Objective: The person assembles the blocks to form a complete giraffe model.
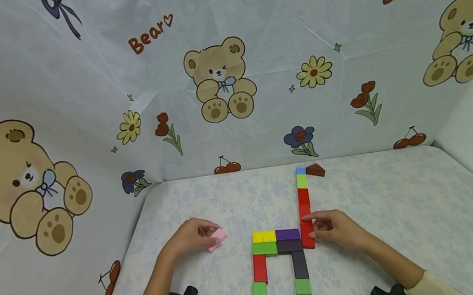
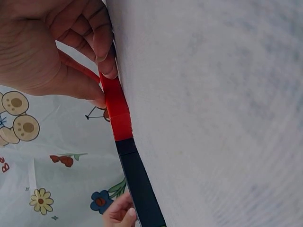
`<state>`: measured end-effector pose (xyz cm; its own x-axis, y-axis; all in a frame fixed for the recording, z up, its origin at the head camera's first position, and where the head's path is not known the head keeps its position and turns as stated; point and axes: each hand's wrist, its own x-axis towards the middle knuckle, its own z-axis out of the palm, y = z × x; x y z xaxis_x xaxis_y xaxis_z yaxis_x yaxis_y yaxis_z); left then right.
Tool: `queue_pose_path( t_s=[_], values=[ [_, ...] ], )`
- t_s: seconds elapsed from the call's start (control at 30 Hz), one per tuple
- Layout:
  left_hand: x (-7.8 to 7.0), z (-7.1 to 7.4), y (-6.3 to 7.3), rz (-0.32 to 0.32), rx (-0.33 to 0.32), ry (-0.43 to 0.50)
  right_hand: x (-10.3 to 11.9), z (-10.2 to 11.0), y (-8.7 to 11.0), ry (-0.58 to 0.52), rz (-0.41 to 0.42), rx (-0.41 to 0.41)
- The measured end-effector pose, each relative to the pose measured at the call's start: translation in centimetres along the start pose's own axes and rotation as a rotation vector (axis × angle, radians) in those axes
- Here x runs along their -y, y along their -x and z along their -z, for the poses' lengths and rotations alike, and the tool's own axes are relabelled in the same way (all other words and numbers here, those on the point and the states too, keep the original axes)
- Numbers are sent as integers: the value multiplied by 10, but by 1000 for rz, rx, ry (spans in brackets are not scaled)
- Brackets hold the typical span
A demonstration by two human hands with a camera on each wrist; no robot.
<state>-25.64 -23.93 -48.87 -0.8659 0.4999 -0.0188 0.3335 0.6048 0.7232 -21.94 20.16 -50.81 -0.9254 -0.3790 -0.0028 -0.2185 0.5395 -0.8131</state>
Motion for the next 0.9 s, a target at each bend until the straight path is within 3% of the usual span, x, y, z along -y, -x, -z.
queue_pose_path(
  t_s=[0.1,0.27,0.57,0.9],
  values=[
    [-3,0,1,-32,40,-50,0,0,0,5,5,-6],
    [-5,3,4,-28,57,-90,0,0,1,7,13,-10],
    [-6,-8,-2,-51,-18,-110,2,0,1,5,9,0],
    [-18,-23,-6,-11,-38,-101,2,0,1,6,-2,-4]
  ],
)
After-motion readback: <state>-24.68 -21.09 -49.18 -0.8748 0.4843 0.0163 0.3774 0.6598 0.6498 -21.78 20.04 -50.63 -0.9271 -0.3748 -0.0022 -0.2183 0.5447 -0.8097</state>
